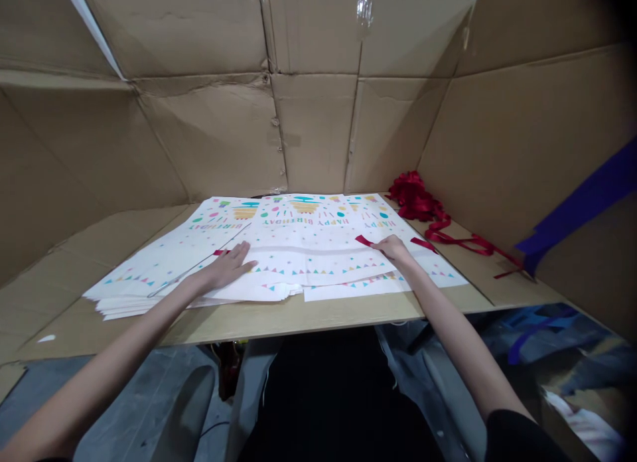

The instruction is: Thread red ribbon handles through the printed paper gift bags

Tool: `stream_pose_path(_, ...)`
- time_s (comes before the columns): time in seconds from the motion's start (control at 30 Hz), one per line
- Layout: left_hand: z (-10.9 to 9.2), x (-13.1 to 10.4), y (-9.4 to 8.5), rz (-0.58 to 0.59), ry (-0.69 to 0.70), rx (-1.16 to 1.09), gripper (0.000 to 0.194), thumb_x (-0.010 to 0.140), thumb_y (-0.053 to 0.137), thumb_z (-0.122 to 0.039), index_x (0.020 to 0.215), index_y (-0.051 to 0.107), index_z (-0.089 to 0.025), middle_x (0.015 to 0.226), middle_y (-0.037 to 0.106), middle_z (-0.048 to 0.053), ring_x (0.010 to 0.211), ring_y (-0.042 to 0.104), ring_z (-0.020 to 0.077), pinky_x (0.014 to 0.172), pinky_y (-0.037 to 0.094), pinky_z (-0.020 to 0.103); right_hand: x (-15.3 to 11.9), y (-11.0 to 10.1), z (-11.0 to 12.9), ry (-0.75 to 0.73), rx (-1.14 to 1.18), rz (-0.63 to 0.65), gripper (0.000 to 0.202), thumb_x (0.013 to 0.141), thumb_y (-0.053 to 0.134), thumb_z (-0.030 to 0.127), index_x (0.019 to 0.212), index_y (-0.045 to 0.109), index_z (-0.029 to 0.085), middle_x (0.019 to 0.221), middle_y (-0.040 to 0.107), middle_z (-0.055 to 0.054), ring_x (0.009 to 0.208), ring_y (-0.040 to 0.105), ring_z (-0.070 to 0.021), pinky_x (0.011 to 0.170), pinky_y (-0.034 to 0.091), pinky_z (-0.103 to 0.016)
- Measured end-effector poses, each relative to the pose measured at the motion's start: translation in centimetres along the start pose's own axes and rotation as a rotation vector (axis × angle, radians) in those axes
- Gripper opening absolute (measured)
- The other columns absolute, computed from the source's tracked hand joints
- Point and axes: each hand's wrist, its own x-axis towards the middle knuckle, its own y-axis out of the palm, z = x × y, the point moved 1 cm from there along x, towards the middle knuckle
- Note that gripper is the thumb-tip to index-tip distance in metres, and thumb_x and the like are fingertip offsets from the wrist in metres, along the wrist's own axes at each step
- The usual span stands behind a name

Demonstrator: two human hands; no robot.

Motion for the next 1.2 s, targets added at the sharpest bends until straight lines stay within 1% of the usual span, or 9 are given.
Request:
stream_pose_path(0.13, -0.1, -0.1, 0.6, 0.014, 0.001, 0.018, 0.087, 0.087, 0.016, -0.064, 0.148, 0.006, -0.002, 0.152, 0.002, 0.012, 0.141, 0.008, 0.0257, 0.113, 0.014, 0.039, 0.0, -0.1, 0.2, 0.039, -0.051, -0.022, 0.03, 0.062, 0.071, 0.036, 0.05, 0.053, 0.015, 0.041, 0.045, 0.0, 0.047, 0.044, -0.0125, 0.043, 0.03, -0.024)
stream_pose_path(0.3, 0.0, -0.1, 1.4, -0.021, -0.011, 0.025, 0.089, 0.087, 0.014, -0.064, 0.147, 0.005, 0.001, 0.153, 0.001, 0.016, 0.141, 0.003, 0.027, 0.113, 0.008, 0.039, -0.7, -0.5, 0.6, 0.107, 0.003, 0.093, 0.042, 0.071, 0.065, 0.044, 0.046, 0.044, 0.018, 0.035, 0.035, 0.003, 0.037, 0.033, -0.0082, 0.04, 0.025, -0.024)
stream_pose_path(0.43, -0.1, -0.3, 1.5, -0.067, -0.01, 0.016, 0.09, 0.086, 0.014, -0.065, 0.147, 0.009, 0.001, 0.152, 0.005, 0.018, 0.141, 0.008, 0.0287, 0.113, 0.012, 0.039, -0.9, -0.6, 0.5, 0.046, 0.154, 0.254, 0.047, 0.049, 0.081, 0.038, 0.047, 0.039, 0.018, 0.037, 0.032, 0.007, 0.038, 0.028, -0.0042, 0.039, 0.02, -0.022)
stream_pose_path(0.5, -0.2, -0.3, 1.5, -0.092, -0.007, 0.016, 0.091, 0.086, 0.015, -0.065, 0.146, 0.011, 0.003, 0.151, 0.009, 0.02, 0.14, 0.011, 0.0294, 0.112, 0.016, 0.04, -1.0, -0.5, 0.4, 0.049, 0.206, 0.256, 0.05, 0.041, 0.084, 0.035, 0.048, 0.037, 0.019, 0.038, 0.032, 0.009, 0.038, 0.027, -0.0035, 0.038, 0.019, -0.021)
stream_pose_path(0.7, -0.3, -0.3, 1.3, -0.087, -0.038, 0.051, 0.093, 0.085, 0.015, -0.063, 0.143, 0.015, 0.009, 0.15, 0.012, 0.024, 0.139, 0.015, 0.0312, 0.111, 0.019, 0.04, -1.1, -0.5, 0.2, 0.092, 0.239, 0.241, 0.045, 0.044, 0.082, 0.03, 0.053, 0.039, 0.02, 0.036, 0.029, 0.011, 0.036, 0.024, -0.0034, 0.038, 0.015, -0.022)
stream_pose_path(0.93, -0.6, -0.3, 1.5, -0.127, -0.053, 0.095, 0.096, 0.084, 0.017, -0.065, 0.141, 0.019, 0.013, 0.147, 0.018, 0.029, 0.139, 0.016, 0.0348, 0.111, 0.016, 0.044, -1.1, -0.7, 0.3, 0.089, 0.233, 0.269, 0.047, 0.046, 0.083, 0.031, 0.051, 0.037, 0.02, 0.035, 0.027, 0.01, 0.036, 0.025, -0.0038, 0.037, 0.016, -0.022)
stream_pose_path(1.03, 0.1, -0.4, 0.7, -0.103, -0.082, 0.0, 0.097, 0.081, 0.022, -0.069, 0.142, 0.025, 0.006, 0.146, 0.026, 0.026, 0.134, 0.029, 0.0351, 0.106, 0.028, 0.042, -1.1, -0.7, 0.4, 0.1, 0.214, 0.263, 0.048, 0.045, 0.083, 0.032, 0.051, 0.037, 0.02, 0.036, 0.028, 0.01, 0.037, 0.025, -0.004, 0.037, 0.016, -0.022)
stream_pose_path(1.1, 1.2, 0.0, -0.2, -0.108, -0.066, -0.071, 0.087, 0.082, 0.023, -0.067, 0.139, 0.035, -0.002, 0.141, 0.039, 0.022, 0.126, 0.042, 0.0336, 0.1, 0.035, 0.04, -1.1, -0.7, 0.5, 0.098, 0.206, 0.264, 0.049, 0.044, 0.084, 0.033, 0.051, 0.037, 0.02, 0.036, 0.028, 0.01, 0.037, 0.024, -0.0038, 0.037, 0.016, -0.022)
stream_pose_path(1.2, 3.4, 1.4, -1.9, -0.136, 0.007, -0.114, 0.069, 0.083, 0.028, -0.058, 0.124, 0.054, -0.009, 0.124, 0.057, 0.018, 0.111, 0.055, 0.03, 0.092, 0.041, 0.036, -1.4, -0.8, 0.7, 0.094, 0.205, 0.263, 0.051, 0.043, 0.084, 0.033, 0.05, 0.035, 0.021, 0.037, 0.028, 0.01, 0.037, 0.023, -0.0034, 0.037, 0.016, -0.022)
